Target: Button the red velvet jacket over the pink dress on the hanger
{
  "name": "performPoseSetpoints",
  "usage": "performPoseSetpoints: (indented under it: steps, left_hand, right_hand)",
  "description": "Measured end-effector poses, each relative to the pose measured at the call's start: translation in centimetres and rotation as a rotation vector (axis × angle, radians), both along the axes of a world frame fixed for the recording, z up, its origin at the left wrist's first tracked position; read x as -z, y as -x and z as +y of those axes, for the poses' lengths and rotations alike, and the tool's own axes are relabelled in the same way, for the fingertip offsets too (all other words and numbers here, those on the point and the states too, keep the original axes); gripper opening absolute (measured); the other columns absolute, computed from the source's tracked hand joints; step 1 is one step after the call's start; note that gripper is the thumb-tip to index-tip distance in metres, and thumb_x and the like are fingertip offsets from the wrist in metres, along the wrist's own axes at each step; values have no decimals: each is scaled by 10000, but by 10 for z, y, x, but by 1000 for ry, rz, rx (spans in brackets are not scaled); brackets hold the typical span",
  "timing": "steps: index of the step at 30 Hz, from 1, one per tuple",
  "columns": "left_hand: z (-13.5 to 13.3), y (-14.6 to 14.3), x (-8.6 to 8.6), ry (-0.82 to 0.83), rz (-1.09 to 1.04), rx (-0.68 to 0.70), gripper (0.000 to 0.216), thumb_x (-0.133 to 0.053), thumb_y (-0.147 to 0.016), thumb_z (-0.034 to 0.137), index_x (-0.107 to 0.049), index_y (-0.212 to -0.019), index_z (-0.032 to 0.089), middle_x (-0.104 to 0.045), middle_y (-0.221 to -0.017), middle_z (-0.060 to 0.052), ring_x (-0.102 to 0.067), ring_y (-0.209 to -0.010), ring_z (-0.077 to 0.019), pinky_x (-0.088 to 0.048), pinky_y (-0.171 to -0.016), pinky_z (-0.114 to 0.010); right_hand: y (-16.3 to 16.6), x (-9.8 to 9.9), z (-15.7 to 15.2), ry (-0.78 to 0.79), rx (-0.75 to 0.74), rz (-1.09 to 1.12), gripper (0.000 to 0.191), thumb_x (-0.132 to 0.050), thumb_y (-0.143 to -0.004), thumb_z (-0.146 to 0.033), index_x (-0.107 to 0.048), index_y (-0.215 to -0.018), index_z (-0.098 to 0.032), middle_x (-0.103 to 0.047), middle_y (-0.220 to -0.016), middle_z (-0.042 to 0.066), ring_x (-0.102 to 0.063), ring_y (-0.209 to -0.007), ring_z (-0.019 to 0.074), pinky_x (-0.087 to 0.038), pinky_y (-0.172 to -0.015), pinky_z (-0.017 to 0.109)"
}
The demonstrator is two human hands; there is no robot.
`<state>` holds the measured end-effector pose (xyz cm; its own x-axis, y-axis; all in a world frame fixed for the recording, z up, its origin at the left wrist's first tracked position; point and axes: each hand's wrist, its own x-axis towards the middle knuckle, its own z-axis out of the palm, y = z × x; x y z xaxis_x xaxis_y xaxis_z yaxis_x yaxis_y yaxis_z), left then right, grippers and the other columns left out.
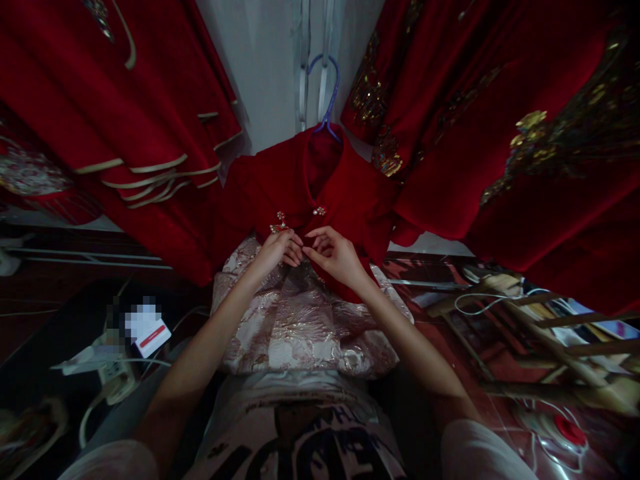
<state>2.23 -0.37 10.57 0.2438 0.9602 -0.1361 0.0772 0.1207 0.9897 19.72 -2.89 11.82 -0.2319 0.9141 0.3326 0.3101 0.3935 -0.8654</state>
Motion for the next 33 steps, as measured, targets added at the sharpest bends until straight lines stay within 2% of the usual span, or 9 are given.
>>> performPoseSetpoints:
  steps: [4,6,9,13,17,22,24,27,33]
  left_hand:
    - [7,-4,24,-321,130,-167,212,-497,-844,323,-498,-1022,209,-455,-566,75,-436,-451,-94,-366,-502,-212]
    - [9,-3,32,-514,259,-126,377,-542,-818,263,-480,-1188,224,-436,-621,72,-467,-547,-104,-375,-573,-216]
    - [10,-4,38,-624,493,-8,514,-575,-815,254,-443,-1311,230,-493,-738,30,-524,-688,-145,-410,-658,-253]
    - [15,-12,40,-664,702,-47,289,-520,-880,309,-537,-1143,191,-562,-955,-77,-570,-908,-229,-451,-806,-343]
    - [21,-19,32,-773,817,-83,157,-503,-892,307,-582,-964,193,-550,-940,-97,-552,-949,-261,-447,-863,-388]
    - [26,-17,14,-703,687,-150,118,-486,-885,270,-551,-965,212,-619,-843,-45,-599,-784,-203,-455,-758,-312]
    - [29,-13,11,-627,642,-178,128,-501,-879,297,-551,-962,214,-631,-776,-20,-595,-676,-179,-441,-686,-283]
    - [33,-6,16,-613,533,-220,141,-526,-867,321,-568,-933,204,-663,-831,-25,-606,-688,-152,-445,-688,-261]
    - [32,-5,23,-473,128,-230,243,-602,-822,408,-608,-881,172,-643,-776,-3,-605,-706,-120,-500,-668,-227]
  right_hand:
    - [4,7,1,10,25,-22,209,-672,-793,-310,-598,-955,-200,-661,-856,25,-635,-743,127,-533,-643,255]
    - [-1,10,4,50,33,3,186,-654,-805,-313,-583,-934,-199,-670,-860,31,-656,-767,137,-557,-685,280]
    - [-9,16,8,73,42,-4,224,-672,-791,-321,-562,-941,-197,-676,-922,54,-671,-858,165,-575,-787,337]
    - [-13,19,15,-13,60,-27,374,-662,-803,-326,-535,-1138,-219,-629,-1135,88,-621,-1042,196,-578,-813,346]
    - [-12,17,39,-147,23,6,547,-625,-824,-270,-451,-1342,-274,-570,-1250,86,-559,-1141,192,-561,-858,334]
    - [-7,8,75,-89,38,61,685,-648,-805,-275,-376,-1431,-332,-584,-1276,72,-568,-1116,202,-562,-837,343]
    - [-6,3,76,-45,67,130,724,-645,-817,-305,-320,-1462,-345,-629,-1202,63,-601,-1048,189,-562,-840,342]
    - [-5,1,62,-28,85,189,738,-666,-805,-364,-315,-1454,-340,-642,-1170,65,-624,-1019,184,-568,-825,328]
    - [1,15,28,-15,132,118,407,-694,-761,-444,-529,-1054,-214,-633,-897,30,-622,-691,124,-540,-602,257]
